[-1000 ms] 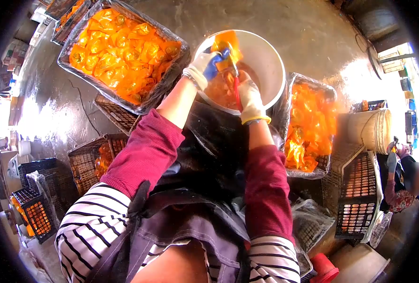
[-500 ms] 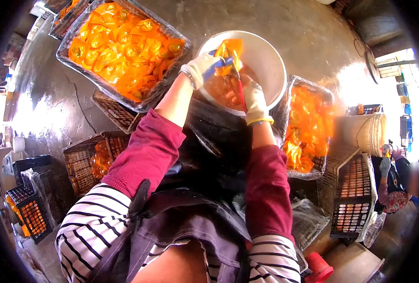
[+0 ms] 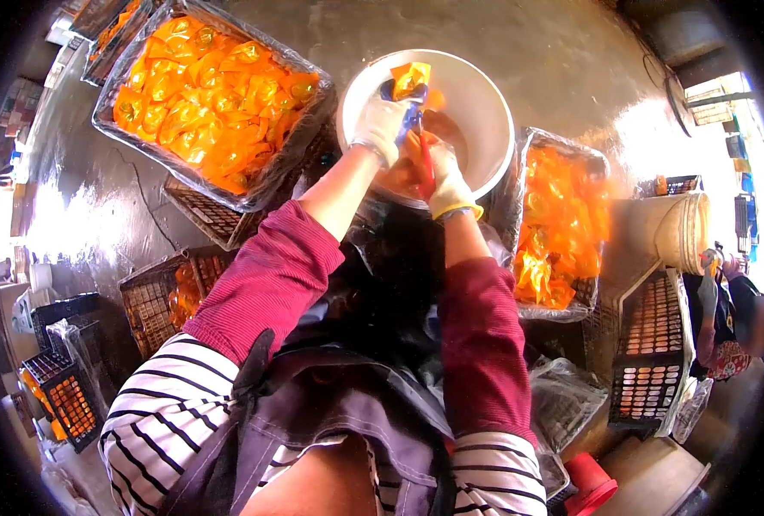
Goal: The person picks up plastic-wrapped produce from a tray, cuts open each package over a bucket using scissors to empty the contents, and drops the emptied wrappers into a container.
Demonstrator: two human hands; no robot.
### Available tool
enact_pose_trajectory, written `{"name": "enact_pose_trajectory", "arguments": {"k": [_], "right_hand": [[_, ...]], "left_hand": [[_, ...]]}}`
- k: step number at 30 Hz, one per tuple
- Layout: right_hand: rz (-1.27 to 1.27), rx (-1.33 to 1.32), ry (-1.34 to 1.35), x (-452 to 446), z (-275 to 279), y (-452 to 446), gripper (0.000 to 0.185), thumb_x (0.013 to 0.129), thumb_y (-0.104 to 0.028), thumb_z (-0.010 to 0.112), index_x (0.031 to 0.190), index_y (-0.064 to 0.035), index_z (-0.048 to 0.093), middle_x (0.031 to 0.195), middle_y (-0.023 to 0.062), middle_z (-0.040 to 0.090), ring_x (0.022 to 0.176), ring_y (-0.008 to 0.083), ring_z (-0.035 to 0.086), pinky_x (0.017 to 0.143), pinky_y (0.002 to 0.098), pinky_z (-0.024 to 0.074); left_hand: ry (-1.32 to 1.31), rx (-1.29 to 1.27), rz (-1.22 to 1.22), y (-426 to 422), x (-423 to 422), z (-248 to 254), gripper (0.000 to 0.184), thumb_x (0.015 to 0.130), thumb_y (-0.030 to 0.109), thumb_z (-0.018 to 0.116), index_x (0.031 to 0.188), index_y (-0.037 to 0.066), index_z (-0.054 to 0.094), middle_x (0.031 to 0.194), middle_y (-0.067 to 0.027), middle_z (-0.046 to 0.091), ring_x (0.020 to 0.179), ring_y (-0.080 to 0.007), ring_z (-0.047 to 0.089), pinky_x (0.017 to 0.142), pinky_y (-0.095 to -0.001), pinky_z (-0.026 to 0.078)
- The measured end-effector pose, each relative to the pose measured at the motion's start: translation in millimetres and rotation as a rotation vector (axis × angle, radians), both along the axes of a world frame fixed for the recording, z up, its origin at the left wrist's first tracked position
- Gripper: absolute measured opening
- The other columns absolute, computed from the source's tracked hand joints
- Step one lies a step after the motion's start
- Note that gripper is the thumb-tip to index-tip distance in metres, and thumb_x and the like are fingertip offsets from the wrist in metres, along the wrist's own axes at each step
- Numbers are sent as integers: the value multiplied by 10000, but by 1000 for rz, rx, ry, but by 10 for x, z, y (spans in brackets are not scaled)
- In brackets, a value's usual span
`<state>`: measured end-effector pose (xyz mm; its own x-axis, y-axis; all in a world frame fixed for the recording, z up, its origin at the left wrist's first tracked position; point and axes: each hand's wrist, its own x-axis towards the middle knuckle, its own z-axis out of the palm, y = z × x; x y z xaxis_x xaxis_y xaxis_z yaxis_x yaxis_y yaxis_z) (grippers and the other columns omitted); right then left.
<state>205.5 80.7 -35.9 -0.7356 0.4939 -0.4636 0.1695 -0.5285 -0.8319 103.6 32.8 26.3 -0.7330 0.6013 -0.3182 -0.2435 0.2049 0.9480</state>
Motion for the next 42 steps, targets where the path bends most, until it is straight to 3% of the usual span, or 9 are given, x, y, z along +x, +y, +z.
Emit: {"name": "enact_pose_trajectory", "arguments": {"k": [10, 11, 14, 17, 19, 24, 29, 34, 42], "right_hand": [[20, -169, 103, 16, -81, 56, 292, 923, -303, 477, 1062, -53, 533, 838, 113, 630, 659, 200, 616, 489, 320, 507], [-10, -111, 163, 18, 68, 0, 313, 922, -321, 479, 1075, -53, 532, 884, 109, 629, 698, 187, 613, 500, 300, 499], [-336, 121, 218, 145, 204, 71, 388, 910, -383, 485, 1105, -50, 525, 993, 90, 615, 791, 155, 600, 524, 244, 471], [-179, -174, 762, 516, 70, 474, 577, 882, -456, 471, 1244, -7, 460, 1244, 133, 513, 1081, 197, 526, 866, 321, 441], [-632, -70, 499, 528, 237, 370, 720, 858, -476, 476, 1336, 46, 348, 1401, 153, 362, 1307, 239, 330, 1111, 398, 218], [-367, -118, 630, 505, 85, 587, 677, 850, -433, 514, 1299, 59, 392, 1361, 131, 423, 1258, 265, 394, 1095, 390, 249], [-47, -229, 916, 383, 104, 524, 570, 876, -402, 503, 1251, 24, 454, 1251, 118, 529, 1154, 263, 487, 1039, 405, 325], [-482, -135, 567, 412, 216, 270, 533, 905, -391, 459, 1237, 26, 455, 1297, 147, 488, 1171, 257, 494, 1024, 433, 364], [-474, -285, 501, 378, 321, 228, 435, 901, -317, 519, 1160, 33, 511, 1209, 165, 546, 1109, 273, 534, 1010, 419, 389]], "left_hand": [[852, -286, 3, 25, -412, -429, 653, 693, 356, 756, 1222, 65, 507, 1132, -112, 599, 1009, -218, 586, 838, -332, 469], [596, -237, -5, -226, -508, -120, 815, 709, 494, 690, 1319, 35, 405, 1276, -222, 476, 1142, -340, 502, 968, -351, 406], [477, -118, 113, -507, -1261, -594, 789, 743, 471, 679, 1347, 68, 370, 1283, -193, 483, 1144, -284, 512, 951, -340, 416], [812, -658, 140, -1020, -1548, -342, 730, 773, 452, 656, 1366, 142, 363, 1346, -160, 431, 1189, -260, 469, 1000, -373, 372], [1146, -901, 1, -1196, -1724, -540, 744, 773, 485, 625, 1379, 163, 337, 1335, -168, 434, 1208, -316, 433, 993, -391, 366], [1504, -1253, -422, -1065, -2123, -1037, 546, 861, 140, 442, 1387, 182, 300, 1412, -100, 319, 1227, -315, 373, 960, -486, 369], [1543, -1359, -598, -968, -2177, -986, 329, 870, 139, 441, 1185, 120, 531, 1223, -101, 538, 1084, -299, 532, 863, -425, 451], [1066, -1088, -502, -1373, -2137, -953, 296, 812, 285, 587, 997, 56, 625, 987, -164, 636, 933, -301, 614, 816, -389, 481], [1007, -1165, -655, -1710, -1918, -985, 544, 682, 287, 682, 1166, 83, 541, 1109, -177, 594, 1037, -325, 568, 885, -398, 462]]}}
